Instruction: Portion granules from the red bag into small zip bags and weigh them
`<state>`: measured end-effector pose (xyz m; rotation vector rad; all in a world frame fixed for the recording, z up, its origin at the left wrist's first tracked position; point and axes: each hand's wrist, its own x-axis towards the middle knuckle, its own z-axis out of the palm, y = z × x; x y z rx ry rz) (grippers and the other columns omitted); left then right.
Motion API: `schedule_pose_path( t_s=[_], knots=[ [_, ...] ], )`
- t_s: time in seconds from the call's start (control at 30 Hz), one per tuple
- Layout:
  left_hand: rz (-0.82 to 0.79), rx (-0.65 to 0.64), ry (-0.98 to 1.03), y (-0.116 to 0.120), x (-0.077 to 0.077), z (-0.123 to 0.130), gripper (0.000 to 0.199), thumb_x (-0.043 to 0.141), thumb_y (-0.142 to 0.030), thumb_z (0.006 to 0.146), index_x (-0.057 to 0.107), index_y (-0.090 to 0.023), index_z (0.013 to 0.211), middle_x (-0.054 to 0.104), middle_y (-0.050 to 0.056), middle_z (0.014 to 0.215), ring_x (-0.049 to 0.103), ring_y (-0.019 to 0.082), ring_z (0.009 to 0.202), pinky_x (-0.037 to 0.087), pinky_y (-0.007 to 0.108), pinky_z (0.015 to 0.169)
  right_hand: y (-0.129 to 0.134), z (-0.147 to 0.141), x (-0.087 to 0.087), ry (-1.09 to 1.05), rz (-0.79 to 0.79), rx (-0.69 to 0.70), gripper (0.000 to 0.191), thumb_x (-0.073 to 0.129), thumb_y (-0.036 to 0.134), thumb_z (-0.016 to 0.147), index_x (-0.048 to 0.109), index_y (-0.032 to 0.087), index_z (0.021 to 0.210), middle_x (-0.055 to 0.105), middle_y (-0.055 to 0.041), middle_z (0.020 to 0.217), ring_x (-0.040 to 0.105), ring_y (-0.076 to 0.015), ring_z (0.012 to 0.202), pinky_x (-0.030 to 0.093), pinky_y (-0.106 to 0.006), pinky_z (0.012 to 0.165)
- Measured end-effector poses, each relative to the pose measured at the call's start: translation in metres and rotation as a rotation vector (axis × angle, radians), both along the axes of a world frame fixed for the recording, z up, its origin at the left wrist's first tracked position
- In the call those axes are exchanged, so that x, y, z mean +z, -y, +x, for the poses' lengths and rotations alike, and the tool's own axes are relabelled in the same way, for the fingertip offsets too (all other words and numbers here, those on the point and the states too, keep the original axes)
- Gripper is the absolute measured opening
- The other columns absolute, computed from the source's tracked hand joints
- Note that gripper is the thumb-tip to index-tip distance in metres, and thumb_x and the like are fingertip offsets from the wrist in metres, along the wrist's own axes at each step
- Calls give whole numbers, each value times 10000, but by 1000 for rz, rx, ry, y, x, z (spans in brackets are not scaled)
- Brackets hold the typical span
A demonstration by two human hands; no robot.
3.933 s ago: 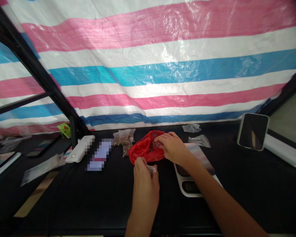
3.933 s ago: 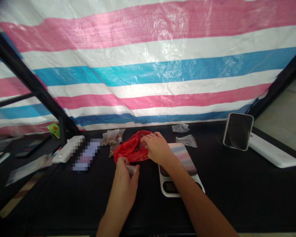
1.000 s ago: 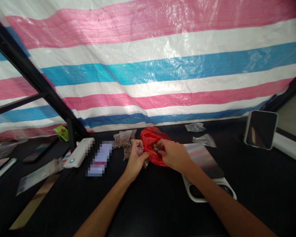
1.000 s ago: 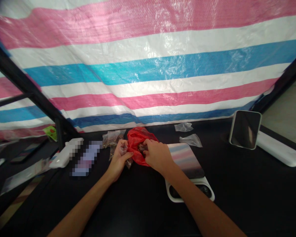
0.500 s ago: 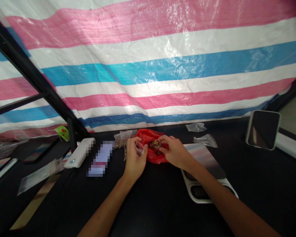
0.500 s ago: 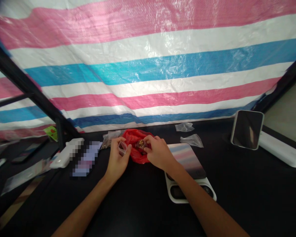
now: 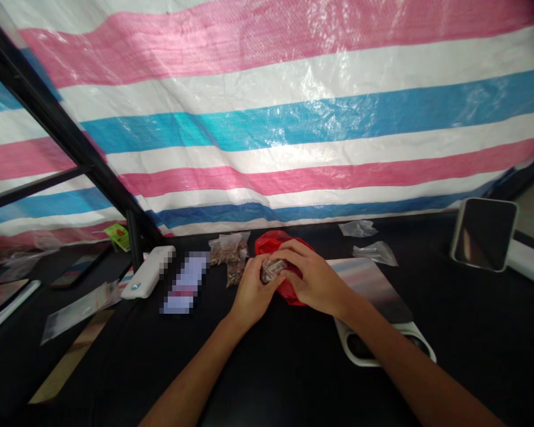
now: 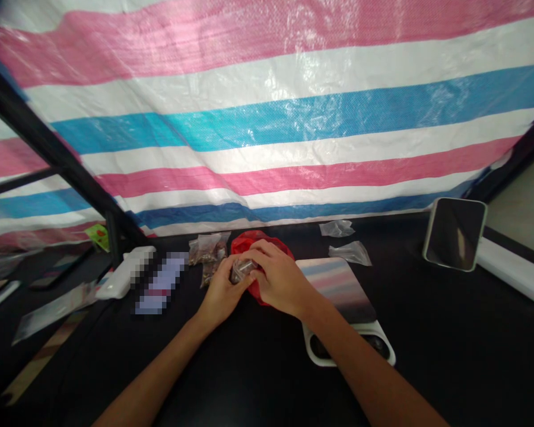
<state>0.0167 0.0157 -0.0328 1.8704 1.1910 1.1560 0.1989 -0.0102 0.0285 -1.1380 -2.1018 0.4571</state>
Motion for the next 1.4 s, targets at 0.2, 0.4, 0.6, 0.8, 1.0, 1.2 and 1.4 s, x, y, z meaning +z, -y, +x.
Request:
schedule_pose_path(
  t_s=[0.2,0.4,0.6,0.8,1.0,1.2,1.4],
  knots=[
    [33,-54,-9,0,0,-2,327,742,-276,872,676,-235,1189,696,63,1122,635,235,1043,483,376,949,5,2,6,57,-40,50,365,591,262,1001,629,294,1362,647,-51,1312,658,-192,1111,511,-314,1003],
    [-78,-55,-31,1,1,0,354,790,-352,843,674,-233,1156,705,56,1102,656,235,1015,495,374,923,2,5,7,24,5,134,380,506,152,993,658,279,1318,649,-60,1276,619,-194,1180,471,-319,1054],
    [-45,-55,-86,3,2,-2,352,773,-316,848,646,-228,1165,695,69,1125,643,253,1053,488,383,933,3,7,7,78,-13,94,351,499,128,980,664,260,1260,640,-67,1236,638,-197,1103,482,-319,1002],
    [3,-112,-222,7,6,0,231,741,-298,876,646,-212,1069,693,61,1067,623,251,1008,475,376,899,-3,8,0,147,-89,42,201,503,297,1057,676,213,1118,694,-65,1067,668,-207,947,500,-331,871],
    [-21,-82,-116,5,1,0,243,687,-359,925,635,-209,1109,691,70,1101,630,239,1017,486,367,909,-5,4,-5,26,-17,42,150,621,289,1012,665,235,1144,690,-59,1142,658,-214,1025,498,-334,914],
    [-64,-117,29,3,-2,-1,230,674,-396,930,632,-206,1054,701,37,987,634,197,882,482,297,784,-7,1,-11,-92,0,86,125,696,297,976,661,240,1081,688,-50,1153,651,-204,1056,491,-333,940],
    [-89,-105,44,3,0,0,232,671,-419,934,636,-200,1000,686,16,909,607,171,810,460,273,738,-9,0,-13,-189,-16,79,182,733,286,947,677,241,1115,713,-29,1091,668,-187,984,512,-316,892]
  ],
)
